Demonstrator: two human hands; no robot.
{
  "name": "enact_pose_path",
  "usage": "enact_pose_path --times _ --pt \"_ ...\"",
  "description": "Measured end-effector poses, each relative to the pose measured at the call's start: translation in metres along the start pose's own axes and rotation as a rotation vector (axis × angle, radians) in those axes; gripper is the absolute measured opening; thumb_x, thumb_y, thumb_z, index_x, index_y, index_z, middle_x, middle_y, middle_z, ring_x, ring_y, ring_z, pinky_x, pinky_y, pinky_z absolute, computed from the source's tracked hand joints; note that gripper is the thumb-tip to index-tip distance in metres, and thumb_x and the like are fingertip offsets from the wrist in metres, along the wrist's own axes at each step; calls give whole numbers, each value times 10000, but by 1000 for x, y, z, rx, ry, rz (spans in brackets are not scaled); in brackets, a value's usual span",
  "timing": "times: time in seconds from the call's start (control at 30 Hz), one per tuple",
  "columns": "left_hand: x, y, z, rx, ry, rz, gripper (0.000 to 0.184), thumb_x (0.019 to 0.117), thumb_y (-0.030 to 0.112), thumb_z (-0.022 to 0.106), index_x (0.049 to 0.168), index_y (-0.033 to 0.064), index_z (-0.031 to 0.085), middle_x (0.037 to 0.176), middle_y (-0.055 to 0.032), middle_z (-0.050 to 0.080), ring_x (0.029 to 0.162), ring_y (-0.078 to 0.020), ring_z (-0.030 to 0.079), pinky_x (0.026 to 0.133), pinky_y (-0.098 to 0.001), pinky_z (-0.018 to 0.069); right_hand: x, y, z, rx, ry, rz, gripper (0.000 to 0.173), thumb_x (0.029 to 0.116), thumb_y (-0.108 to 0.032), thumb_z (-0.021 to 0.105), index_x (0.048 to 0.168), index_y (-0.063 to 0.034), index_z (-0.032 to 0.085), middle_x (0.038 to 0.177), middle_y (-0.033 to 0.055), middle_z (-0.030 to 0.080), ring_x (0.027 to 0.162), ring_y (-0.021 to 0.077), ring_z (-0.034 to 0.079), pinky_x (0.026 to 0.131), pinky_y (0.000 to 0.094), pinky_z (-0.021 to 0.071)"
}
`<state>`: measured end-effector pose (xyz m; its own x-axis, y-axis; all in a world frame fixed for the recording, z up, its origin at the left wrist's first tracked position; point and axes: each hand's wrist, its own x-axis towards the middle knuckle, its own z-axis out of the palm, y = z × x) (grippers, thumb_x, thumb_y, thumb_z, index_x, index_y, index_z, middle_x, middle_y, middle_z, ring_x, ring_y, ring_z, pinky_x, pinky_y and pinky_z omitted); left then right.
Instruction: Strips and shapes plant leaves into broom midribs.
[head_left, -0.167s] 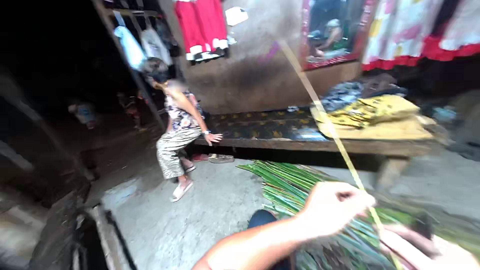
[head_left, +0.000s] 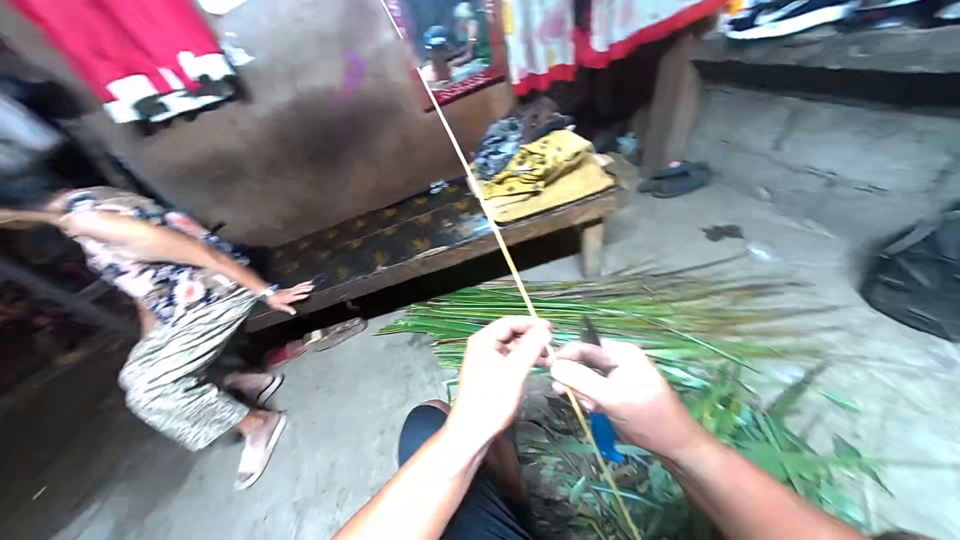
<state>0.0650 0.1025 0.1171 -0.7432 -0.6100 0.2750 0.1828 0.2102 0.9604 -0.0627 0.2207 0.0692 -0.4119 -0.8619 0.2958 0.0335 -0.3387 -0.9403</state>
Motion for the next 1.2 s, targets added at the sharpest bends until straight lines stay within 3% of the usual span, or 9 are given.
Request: enact_pose_path --times 0.3,0.5,0.63,0.73,0.8,0.9,1.03,1.1,1.2 --pt "12 11 13 -91 64 -3 164 1035 40 555 1022 -72 675 900 -141 714 803 -196 712 796 -336 620 -2 -3 2 62 67 -119 111 968 -67 646 1008 -13 734 787 -6 705 595 16 589 537 160 495" --pt "7 11 25 -26 -19 25 155 1002 27 608 1096 -64 692 973 -128 725 859 -162 703 807 -299 602 -3 -9 0 126 170 -137 95 962 -62 670 1004 2 727 782 15 706 572 29 579 524 168 489" --pt "10 15 25 -36 -17 34 144 1030 20 557 1076 -73 657 959 -152 712 842 -199 716 790 -337 625 -4 -16 -11 107 12 -111 199 1054 -158 563 1100 -8 685 790 -3 674 524 13 519 475 160 443" --pt "13 27 19 -52 -35 11 152 1046 35 531 1084 -73 631 927 -160 702 792 -236 732 733 -381 653 -7 -30 -28 110 -167 -85 321 1117 -255 399 1276 -47 584 928 17 688 534 46 554 461 190 484" --pt "11 35 15 -55 -68 -6 167 1064 52 501 1100 -66 615 883 -149 705 754 -232 739 695 -377 659 -9 -40 -35 103 -180 -94 291 1121 -237 391 1327 -67 506 970 43 686 532 78 578 447 216 510" --pt "7 44 13 -41 -129 -13 192 1070 65 493 1139 -59 622 826 -114 683 638 -181 702 579 -322 637 -9 -46 -44 150 -110 -131 258 1119 -164 386 1288 -41 537 903 56 692 523 95 606 443 230 539" --pt "0 46 14 -27 -199 -15 210 1053 71 534 1138 -60 675 773 -89 653 531 -115 596 469 -240 534 -9 -45 -49 193 -232 -99 311 1117 -165 375 1286 -32 600 851 34 675 553 98 625 473 243 563" --pt "-3 44 15 -39 -214 -6 199 1035 55 568 1143 -72 678 825 -115 680 537 -111 601 469 -231 534 -9 -44 -49 220 -324 -64 337 1124 -184 350 1334 -39 569 819 37 658 557 108 626 469 249 559" --pt "-7 43 17 -84 -192 8 163 995 19 623 1128 -73 645 814 -125 678 539 -114 612 465 -225 535 -9 -45 -47 290 -310 -38 315 1102 -125 388 1404 -60 452 827 69 669 541 124 631 454 246 553"
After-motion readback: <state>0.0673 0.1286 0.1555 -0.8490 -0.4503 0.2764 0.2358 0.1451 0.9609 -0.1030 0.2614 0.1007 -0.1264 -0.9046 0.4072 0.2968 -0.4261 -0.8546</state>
